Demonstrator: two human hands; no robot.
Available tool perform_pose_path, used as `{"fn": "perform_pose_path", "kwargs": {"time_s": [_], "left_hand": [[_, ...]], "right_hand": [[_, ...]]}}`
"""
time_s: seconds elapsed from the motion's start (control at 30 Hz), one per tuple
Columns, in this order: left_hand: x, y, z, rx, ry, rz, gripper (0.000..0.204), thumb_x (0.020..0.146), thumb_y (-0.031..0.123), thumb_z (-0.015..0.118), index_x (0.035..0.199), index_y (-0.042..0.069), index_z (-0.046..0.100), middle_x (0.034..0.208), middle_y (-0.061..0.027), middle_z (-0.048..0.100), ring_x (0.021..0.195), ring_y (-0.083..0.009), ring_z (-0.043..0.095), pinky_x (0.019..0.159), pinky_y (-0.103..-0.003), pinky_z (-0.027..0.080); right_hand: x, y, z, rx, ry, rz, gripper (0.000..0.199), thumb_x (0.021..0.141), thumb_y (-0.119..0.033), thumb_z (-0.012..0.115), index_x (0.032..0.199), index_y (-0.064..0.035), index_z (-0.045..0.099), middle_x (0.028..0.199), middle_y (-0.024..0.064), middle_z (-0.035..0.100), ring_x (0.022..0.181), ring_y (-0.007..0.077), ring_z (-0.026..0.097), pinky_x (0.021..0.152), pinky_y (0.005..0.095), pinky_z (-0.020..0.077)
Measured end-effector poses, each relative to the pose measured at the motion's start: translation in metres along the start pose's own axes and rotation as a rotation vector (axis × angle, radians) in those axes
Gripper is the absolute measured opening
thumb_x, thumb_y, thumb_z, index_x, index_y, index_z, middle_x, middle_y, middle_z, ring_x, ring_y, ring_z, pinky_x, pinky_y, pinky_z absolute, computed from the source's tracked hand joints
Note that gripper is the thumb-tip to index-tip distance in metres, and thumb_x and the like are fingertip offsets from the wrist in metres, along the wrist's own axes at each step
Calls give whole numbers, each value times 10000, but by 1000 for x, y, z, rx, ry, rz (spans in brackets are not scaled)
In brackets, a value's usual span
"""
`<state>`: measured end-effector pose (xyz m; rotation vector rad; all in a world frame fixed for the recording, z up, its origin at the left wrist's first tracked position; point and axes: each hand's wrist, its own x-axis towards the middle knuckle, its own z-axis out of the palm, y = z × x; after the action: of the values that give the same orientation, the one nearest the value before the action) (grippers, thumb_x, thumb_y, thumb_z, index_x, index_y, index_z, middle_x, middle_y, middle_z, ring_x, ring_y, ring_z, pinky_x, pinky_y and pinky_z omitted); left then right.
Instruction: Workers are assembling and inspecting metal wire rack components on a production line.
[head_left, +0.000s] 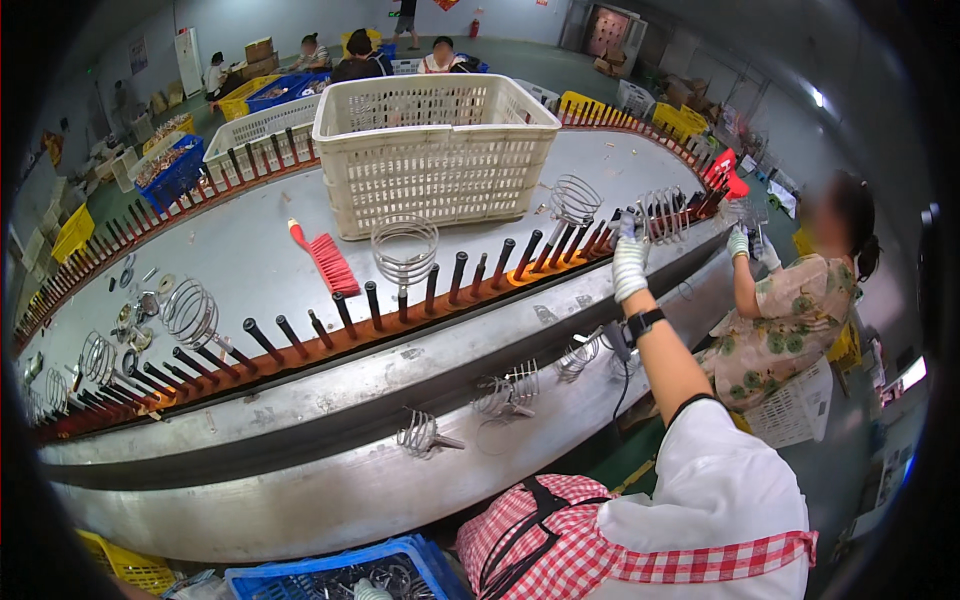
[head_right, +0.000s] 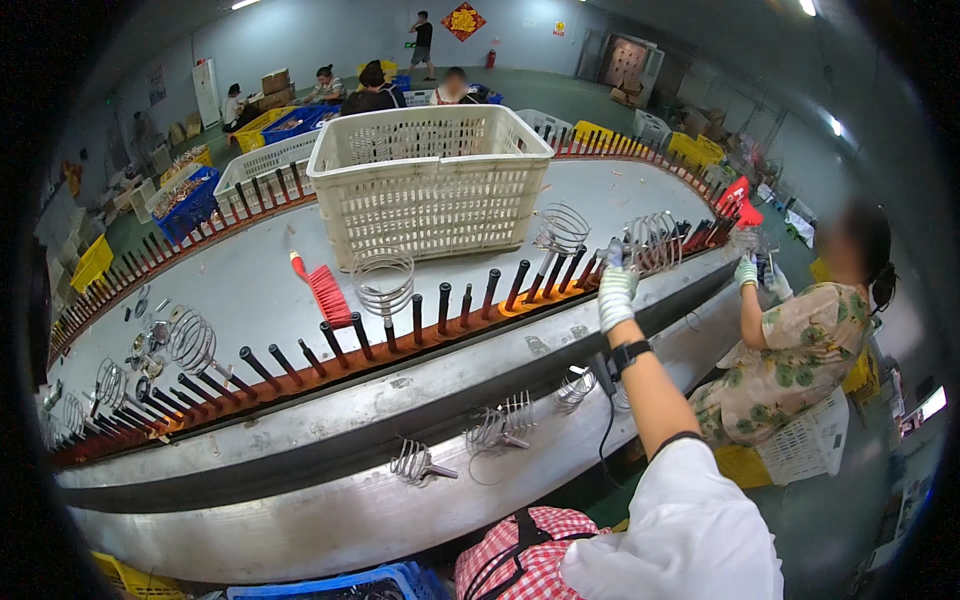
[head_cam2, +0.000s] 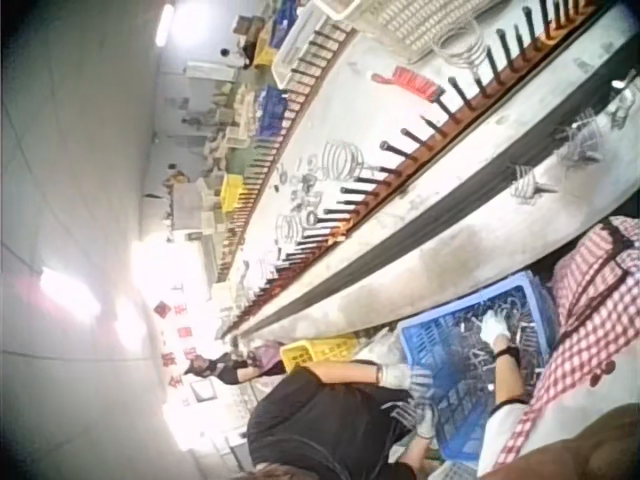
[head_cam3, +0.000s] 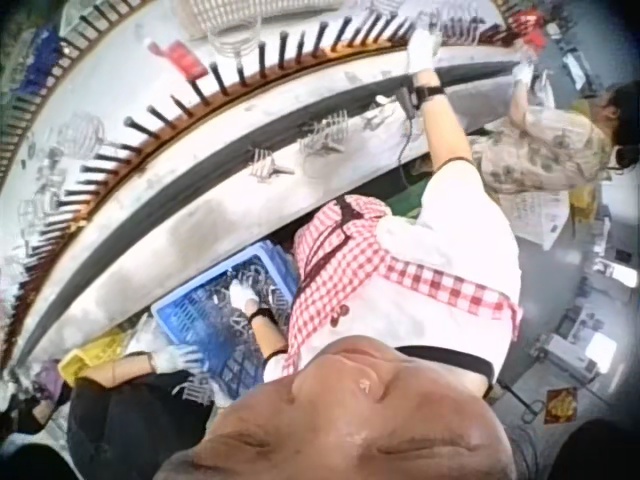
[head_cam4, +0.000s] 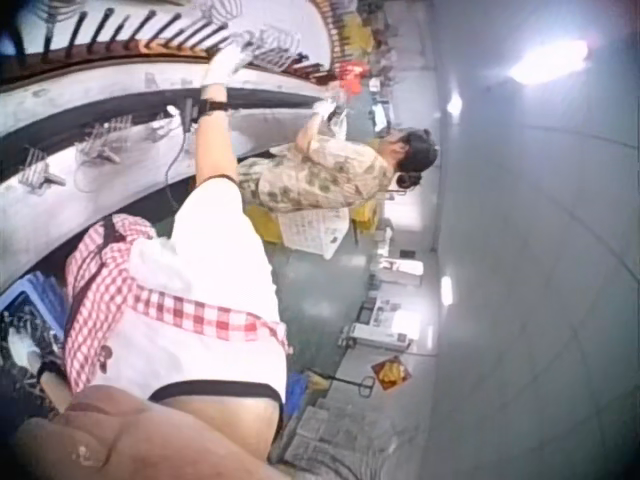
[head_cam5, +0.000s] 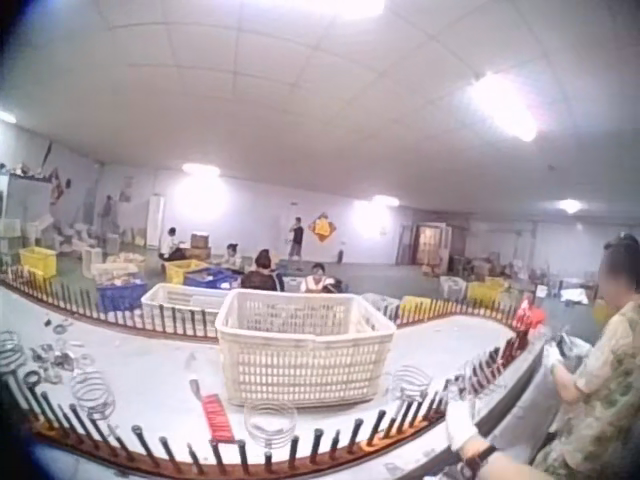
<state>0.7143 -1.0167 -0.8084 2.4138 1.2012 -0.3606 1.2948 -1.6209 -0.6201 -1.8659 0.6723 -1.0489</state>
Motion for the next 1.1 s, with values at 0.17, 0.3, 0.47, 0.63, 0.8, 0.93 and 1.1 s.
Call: {"fn": "perform_pose_path", "kwargs": {"time_s": [0.17,0.3,0.47,0.63,0.8,0.93,1.1], "left_hand": [[-52,9,-61,-57,76,-178,356,832,235,593,1106,7,592,1069,-189,610,958,-322,577,865,-348,433],[-95,12,-101,-389,118,-267,399,824,219,600,1107,-61,569,1114,-229,582,1014,-310,556,903,-329,408],[-105,9,-111,-428,93,295,471,848,237,560,1221,-40,482,1061,-184,591,977,-314,536,904,-373,394],[-74,133,-104,-1275,-283,284,240,904,217,497,891,-23,511,683,-102,528,595,-205,524,595,-347,460],[-62,273,-115,-1260,-537,172,131,817,127,567,808,-3,574,588,-54,545,451,-114,486,410,-245,398],[-58,329,-90,-1161,-596,310,222,799,140,613,933,-35,644,730,-70,624,555,-117,557,497,-244,469],[-72,365,-92,-1015,-659,404,357,856,188,561,1122,-48,529,892,-111,602,641,-120,564,604,-280,515]], "right_hand": [[13,0,37,376,-260,106,258,850,-332,590,828,-83,528,582,18,516,459,129,433,435,298,342],[-13,-12,65,285,-500,265,185,852,-234,582,894,-58,550,656,48,572,544,151,470,517,313,384],[18,61,89,-157,-629,-254,412,833,-405,539,1027,-48,606,958,205,628,883,362,584,783,394,446],[-91,-30,30,-398,-1128,-586,340,853,-334,489,978,-28,565,842,198,627,807,372,601,718,404,485],[-218,-123,-94,489,-1911,-476,540,880,-329,544,1279,8,405,1162,180,547,1076,302,528,927,351,412],[-222,-124,-128,155,-2117,-698,563,863,-393,553,1263,-16,434,1128,219,553,1062,346,529,897,382,422],[-161,-64,-131,439,-2040,-399,483,854,-275,594,1228,0,461,1101,180,576,1003,266,562,850,364,434]]}}
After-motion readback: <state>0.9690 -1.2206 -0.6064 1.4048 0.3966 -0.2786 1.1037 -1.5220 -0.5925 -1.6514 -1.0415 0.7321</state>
